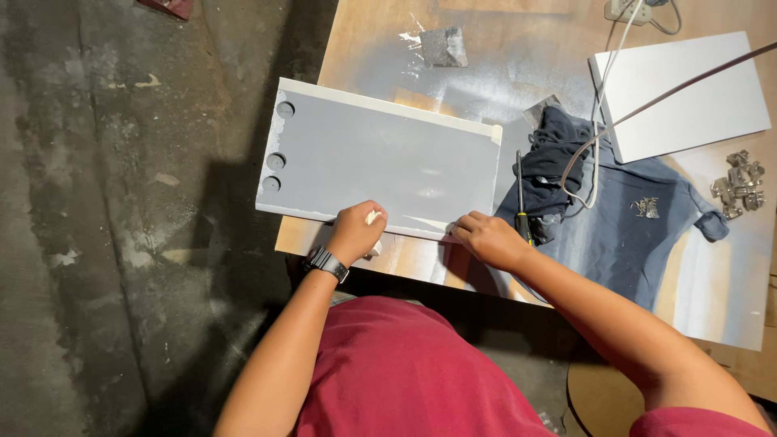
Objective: The person applies masking tape to the edges of a rectangular panel, pressing it down and peeling it back to create a border.
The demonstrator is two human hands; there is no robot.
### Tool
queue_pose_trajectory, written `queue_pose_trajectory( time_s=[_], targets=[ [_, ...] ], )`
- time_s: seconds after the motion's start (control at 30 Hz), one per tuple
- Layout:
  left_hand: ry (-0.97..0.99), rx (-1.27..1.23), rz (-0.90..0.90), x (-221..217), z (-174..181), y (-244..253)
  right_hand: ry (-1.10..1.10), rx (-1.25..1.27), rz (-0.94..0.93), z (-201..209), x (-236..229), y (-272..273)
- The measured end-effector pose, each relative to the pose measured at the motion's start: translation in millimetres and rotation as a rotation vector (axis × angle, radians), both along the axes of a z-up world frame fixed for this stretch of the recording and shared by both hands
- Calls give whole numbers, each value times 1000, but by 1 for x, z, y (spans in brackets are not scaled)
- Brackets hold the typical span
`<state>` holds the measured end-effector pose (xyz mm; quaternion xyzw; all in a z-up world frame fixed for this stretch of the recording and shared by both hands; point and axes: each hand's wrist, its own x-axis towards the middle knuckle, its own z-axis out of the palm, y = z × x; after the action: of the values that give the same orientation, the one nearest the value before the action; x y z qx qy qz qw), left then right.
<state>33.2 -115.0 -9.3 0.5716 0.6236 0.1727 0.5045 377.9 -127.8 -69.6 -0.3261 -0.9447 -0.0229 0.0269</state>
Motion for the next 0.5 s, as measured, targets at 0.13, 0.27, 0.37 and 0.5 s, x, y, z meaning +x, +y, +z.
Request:
queue_pose_trajectory(
  time_s=[0.13,0.27,0.37,0.5],
  targets=[
    [-17,-7,21,-2,-35,0,-78,120,75,1,-10,1],
    [-20,-8,16,-5,-34,1,-169,147,153,5,-20,11],
    [-21,-20,26,-11,-15,-2,-195,165,195,8,-25,16],
    [-42,4,56,-18,-28,3,-187,137,194,11,-29,19]
  ],
)
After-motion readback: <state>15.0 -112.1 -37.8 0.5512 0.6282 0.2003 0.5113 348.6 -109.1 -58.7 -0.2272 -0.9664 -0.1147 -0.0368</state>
